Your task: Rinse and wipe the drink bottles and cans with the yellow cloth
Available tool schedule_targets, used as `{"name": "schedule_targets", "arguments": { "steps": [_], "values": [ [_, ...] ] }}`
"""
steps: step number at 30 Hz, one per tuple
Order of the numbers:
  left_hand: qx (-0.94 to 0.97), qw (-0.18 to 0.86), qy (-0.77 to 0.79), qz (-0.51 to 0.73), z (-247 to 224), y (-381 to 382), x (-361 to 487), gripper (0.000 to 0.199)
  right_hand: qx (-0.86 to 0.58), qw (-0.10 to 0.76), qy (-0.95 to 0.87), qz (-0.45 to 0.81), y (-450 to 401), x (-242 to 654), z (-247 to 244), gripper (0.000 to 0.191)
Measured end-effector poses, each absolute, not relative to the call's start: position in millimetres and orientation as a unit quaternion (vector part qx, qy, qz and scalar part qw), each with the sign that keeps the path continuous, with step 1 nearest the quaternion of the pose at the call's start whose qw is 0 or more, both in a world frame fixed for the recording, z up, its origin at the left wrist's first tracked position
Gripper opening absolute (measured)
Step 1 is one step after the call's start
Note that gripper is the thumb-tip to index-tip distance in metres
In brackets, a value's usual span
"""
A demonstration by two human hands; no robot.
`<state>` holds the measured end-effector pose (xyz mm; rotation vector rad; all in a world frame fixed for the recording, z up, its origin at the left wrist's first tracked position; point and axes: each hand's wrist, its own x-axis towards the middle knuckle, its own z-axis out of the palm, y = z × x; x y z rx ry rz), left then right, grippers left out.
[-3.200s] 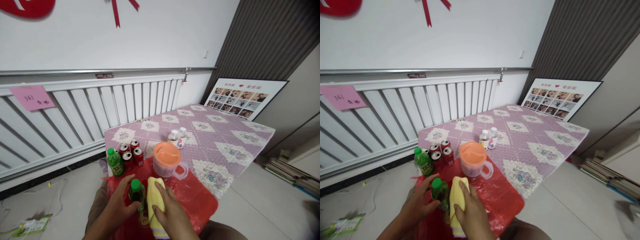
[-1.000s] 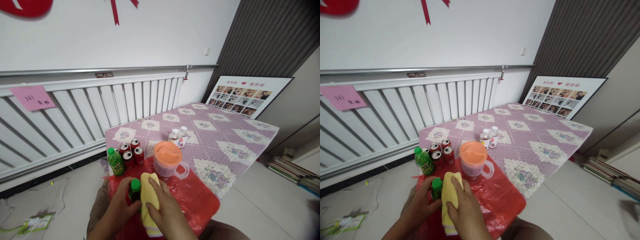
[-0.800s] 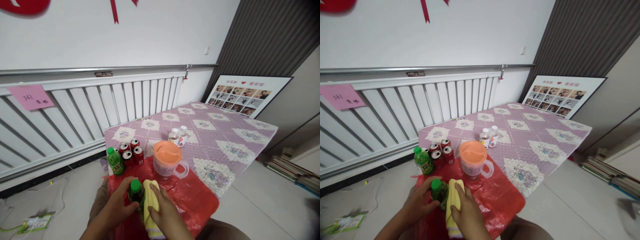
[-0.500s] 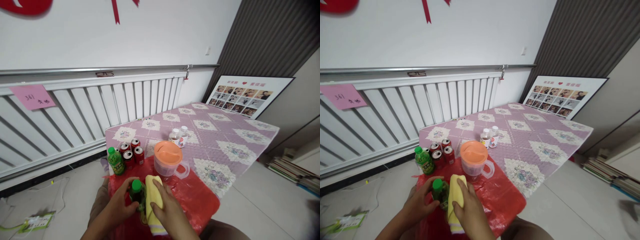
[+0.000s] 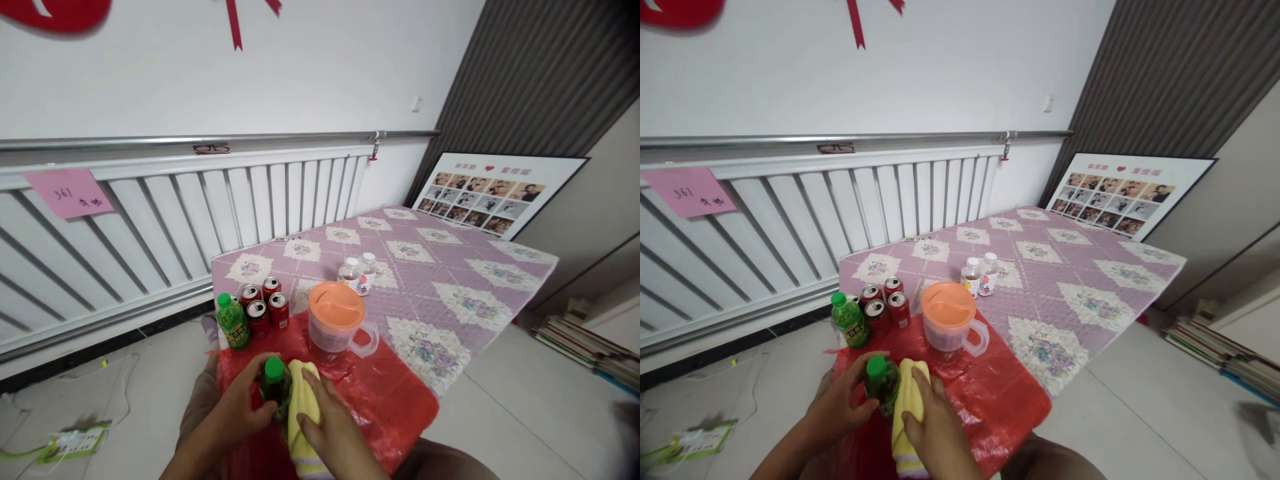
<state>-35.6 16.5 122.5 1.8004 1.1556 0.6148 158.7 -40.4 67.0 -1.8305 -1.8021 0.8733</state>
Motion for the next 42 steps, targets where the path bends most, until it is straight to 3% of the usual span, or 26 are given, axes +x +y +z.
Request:
{"name": "schedule_targets", "arguments": {
  "steps": [5, 11, 16, 20, 29, 34, 42],
  "values": [
    [0.731, 0.475, 0.419, 0.254, 115.1, 20.5, -39.7, 0.074, -0.675, 0.171, -0.645, 0.315, -44.7, 155.9, 58.2, 0.070],
    [0.699, 0.413, 0.500, 0.301, 103.9, 10.2, -33.9, 0.079, -0.682, 0.217, -0.638, 0.283, -41.6, 168.6, 82.7, 0.067],
    [0.676, 0.310, 0.575, 0.341, 104.7, -0.1, -23.6, 0.056, -0.652, 0.255, -0.662, 0.268, -41.3, 165.3, 118.1, 0.068],
    [0.701, 0.307, 0.547, 0.339, 114.6, 0.4, -23.9, 0.043, -0.629, 0.254, -0.677, 0.285, -37.3, 159.1, 126.8, 0.069],
    [0.734, 0.408, 0.461, 0.287, 98.7, 17.6, -45.4, 0.066, -0.657, 0.182, -0.661, 0.315, -42.2, 164.1, 65.3, 0.071],
    [0.698, 0.384, 0.528, 0.295, 104.6, 5.7, -37.4, 0.072, -0.666, 0.198, -0.655, 0.298, -42.5, 165.6, 77.5, 0.069],
    [0.684, 0.296, 0.581, 0.325, 120.5, -5.0, -23.7, 0.045, -0.632, 0.251, -0.675, 0.287, -40.2, 158.5, 126.2, 0.068]
  ]
}}
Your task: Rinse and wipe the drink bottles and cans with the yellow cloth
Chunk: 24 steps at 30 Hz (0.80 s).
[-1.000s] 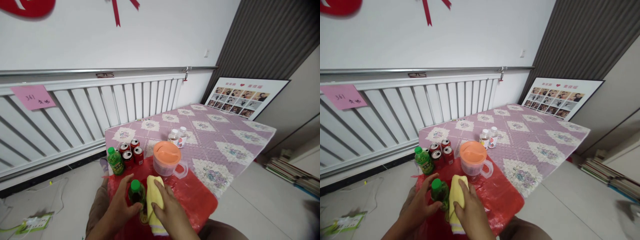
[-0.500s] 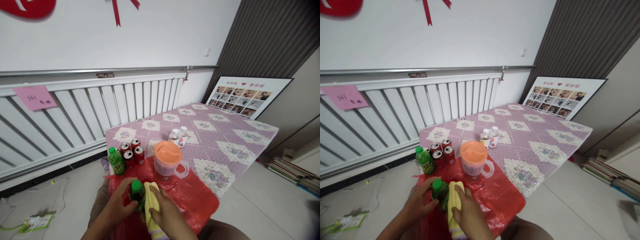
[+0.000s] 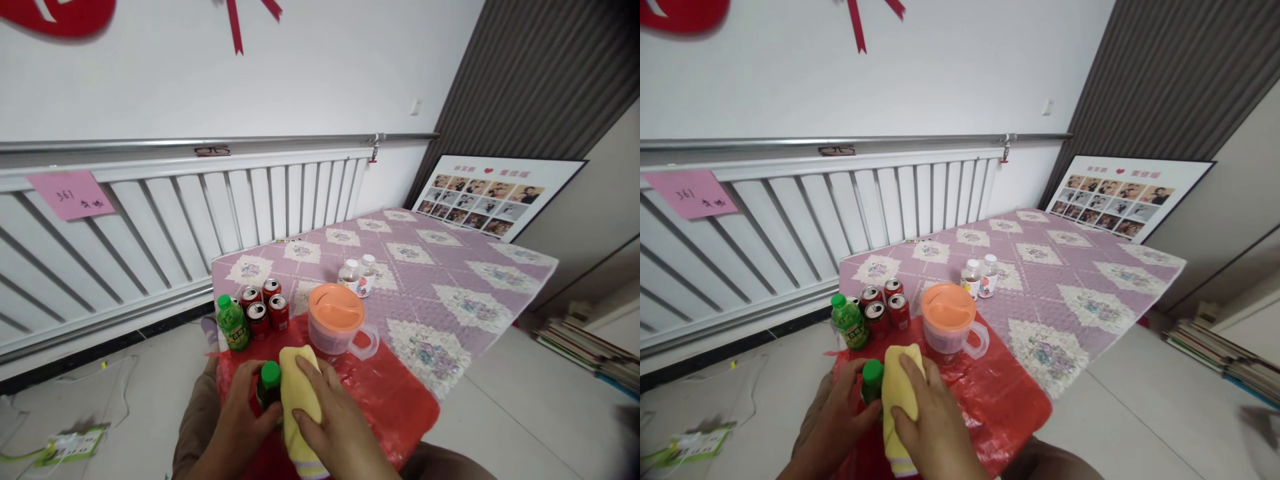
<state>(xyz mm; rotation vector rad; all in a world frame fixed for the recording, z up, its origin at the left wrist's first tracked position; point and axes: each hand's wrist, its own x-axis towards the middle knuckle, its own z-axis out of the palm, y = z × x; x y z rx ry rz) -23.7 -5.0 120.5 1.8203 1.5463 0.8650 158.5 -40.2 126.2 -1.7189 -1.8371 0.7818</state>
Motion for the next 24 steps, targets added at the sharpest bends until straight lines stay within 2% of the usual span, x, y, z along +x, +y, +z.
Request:
{"name": "schedule_targets", "arguments": {
  "steps": [3, 11, 17, 24],
  "values": [
    [0.701, 0.301, 0.557, 0.327, 117.9, -2.5, -25.3, 0.046, -0.642, 0.237, -0.662, 0.306, -40.9, 157.6, 116.9, 0.069],
    [0.733, 0.360, 0.509, 0.273, 117.1, 10.0, -37.2, 0.064, -0.664, 0.170, -0.656, 0.317, -45.6, 158.9, 59.7, 0.072],
    [0.711, 0.354, 0.538, 0.282, 112.2, 4.4, -36.3, 0.073, -0.676, 0.181, -0.654, 0.287, -44.0, 165.3, 80.3, 0.069],
    [0.701, 0.289, 0.558, 0.339, 107.3, -1.1, -26.5, 0.045, -0.649, 0.220, -0.675, 0.275, -36.7, 161.4, 116.6, 0.071]
  ]
}}
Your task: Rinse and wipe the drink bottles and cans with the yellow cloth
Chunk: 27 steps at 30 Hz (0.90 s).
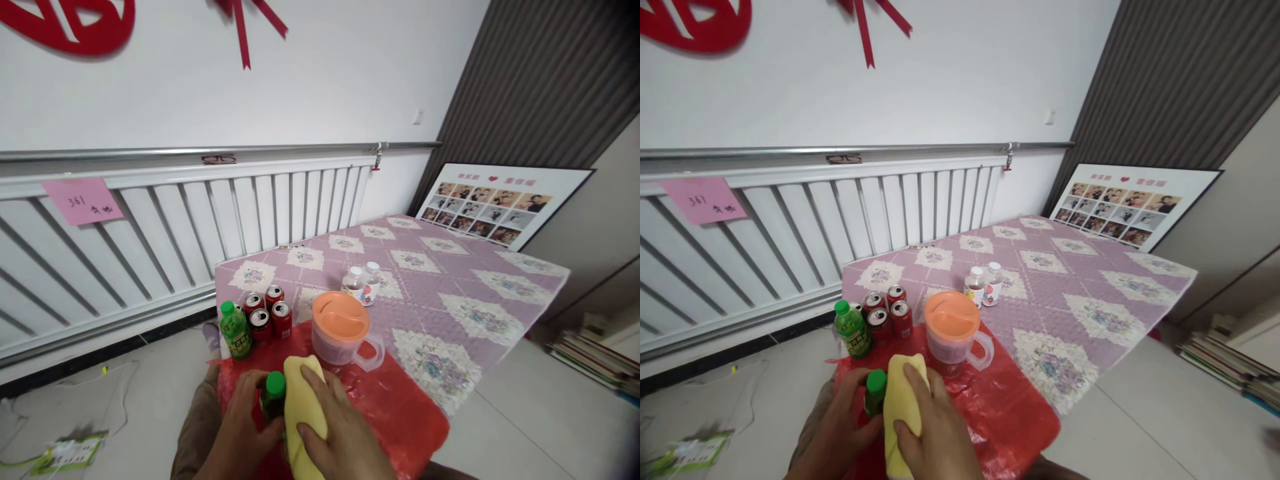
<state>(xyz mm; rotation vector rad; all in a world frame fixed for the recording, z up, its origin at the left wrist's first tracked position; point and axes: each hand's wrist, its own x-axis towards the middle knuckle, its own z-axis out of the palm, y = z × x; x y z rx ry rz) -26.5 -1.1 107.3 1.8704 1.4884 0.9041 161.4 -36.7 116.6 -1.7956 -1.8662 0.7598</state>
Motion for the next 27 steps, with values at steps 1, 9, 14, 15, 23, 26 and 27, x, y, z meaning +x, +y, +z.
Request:
{"name": "schedule_targets", "arguments": {
  "steps": [1, 9, 14, 15, 23, 26, 27],
  "values": [
    [0.702, 0.293, 0.555, 0.338, 109.7, -0.6, -26.6, 0.044, -0.646, 0.221, -0.675, 0.280, -36.3, 160.0, 117.3, 0.072],
    [0.717, 0.342, 0.538, 0.281, 118.5, 9.7, -36.1, 0.059, -0.658, 0.206, -0.658, 0.304, -39.0, 158.2, 79.5, 0.070],
    [0.744, 0.350, 0.503, 0.265, 114.1, 17.8, -40.3, 0.063, -0.688, 0.134, -0.650, 0.294, -43.5, 153.9, 60.6, 0.072],
    [0.750, 0.351, 0.497, 0.262, 113.6, 19.2, -41.3, 0.063, -0.689, 0.129, -0.651, 0.290, -43.8, 154.2, 60.4, 0.072],
    [0.713, 0.334, 0.551, 0.276, 115.6, 12.0, -36.5, 0.071, -0.686, 0.186, -0.655, 0.257, -38.5, 168.6, 96.6, 0.067],
    [0.691, 0.326, 0.574, 0.294, 124.4, 5.3, -28.9, 0.057, -0.663, 0.219, -0.669, 0.255, -36.9, 165.8, 117.8, 0.067],
    [0.691, 0.325, 0.575, 0.294, 127.6, 3.9, -26.8, 0.052, -0.659, 0.223, -0.671, 0.257, -36.7, 163.6, 123.6, 0.067]
  ]
}}
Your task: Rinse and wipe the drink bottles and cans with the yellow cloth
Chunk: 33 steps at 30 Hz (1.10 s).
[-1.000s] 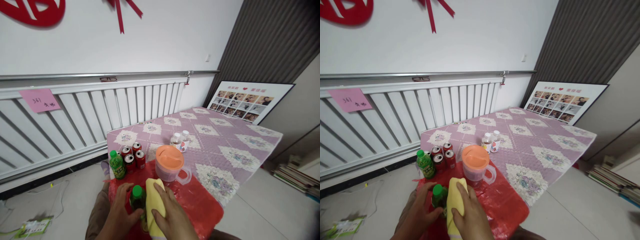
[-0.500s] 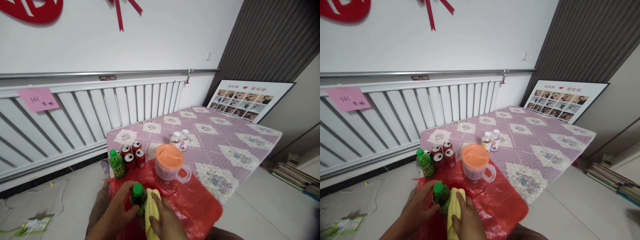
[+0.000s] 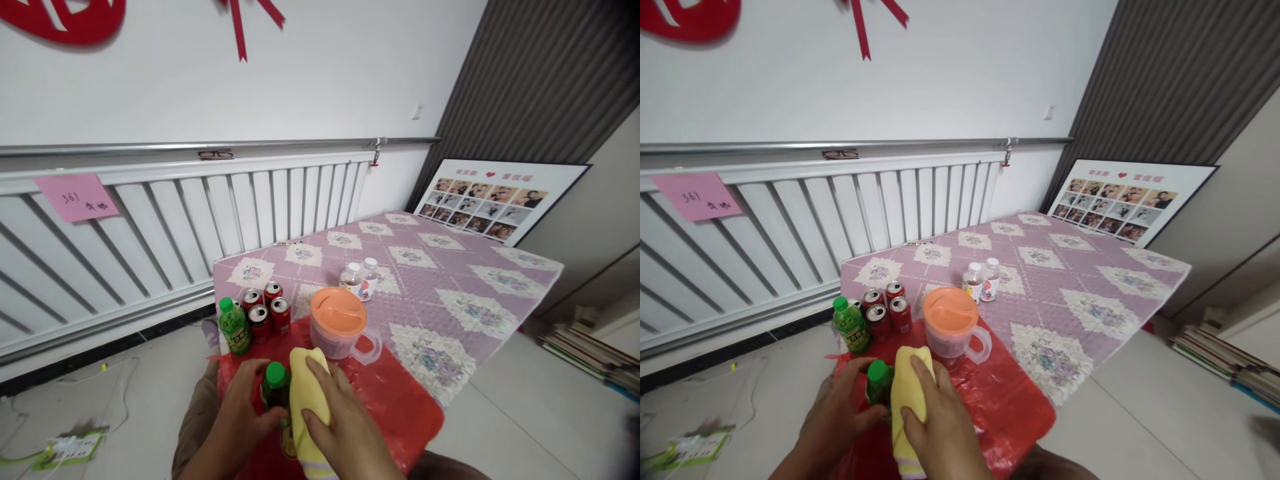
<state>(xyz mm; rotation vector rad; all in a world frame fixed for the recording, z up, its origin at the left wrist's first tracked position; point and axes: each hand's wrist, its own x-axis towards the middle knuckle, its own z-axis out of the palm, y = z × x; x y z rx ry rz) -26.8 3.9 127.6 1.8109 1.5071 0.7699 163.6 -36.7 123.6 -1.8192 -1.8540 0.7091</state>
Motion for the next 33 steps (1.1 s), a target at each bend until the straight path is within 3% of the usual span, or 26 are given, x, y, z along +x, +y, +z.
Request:
{"name": "schedule_targets", "arguments": {
  "steps": [4, 18, 24, 29, 33],
  "values": [
    [0.707, 0.317, 0.561, 0.293, 131.0, 4.1, -24.6, 0.040, -0.658, 0.200, -0.674, 0.270, -36.8, 156.3, 132.3, 0.069],
    [0.755, 0.400, 0.435, 0.284, 103.0, 29.9, -53.1, 0.054, -0.678, 0.113, -0.665, 0.290, -41.5, 160.8, 67.0, 0.071],
    [0.722, 0.365, 0.510, 0.292, 109.4, 17.6, -42.0, 0.072, -0.665, 0.183, -0.671, 0.271, -35.2, 166.3, 95.8, 0.069],
    [0.699, 0.319, 0.576, 0.279, 130.6, 4.1, -24.5, 0.049, -0.639, 0.225, -0.691, 0.252, -33.1, 164.8, 133.2, 0.068],
    [0.711, 0.314, 0.561, 0.284, 133.0, 4.7, -22.7, 0.041, -0.630, 0.221, -0.695, 0.267, -32.7, 161.0, 135.9, 0.071]
  ]
}}
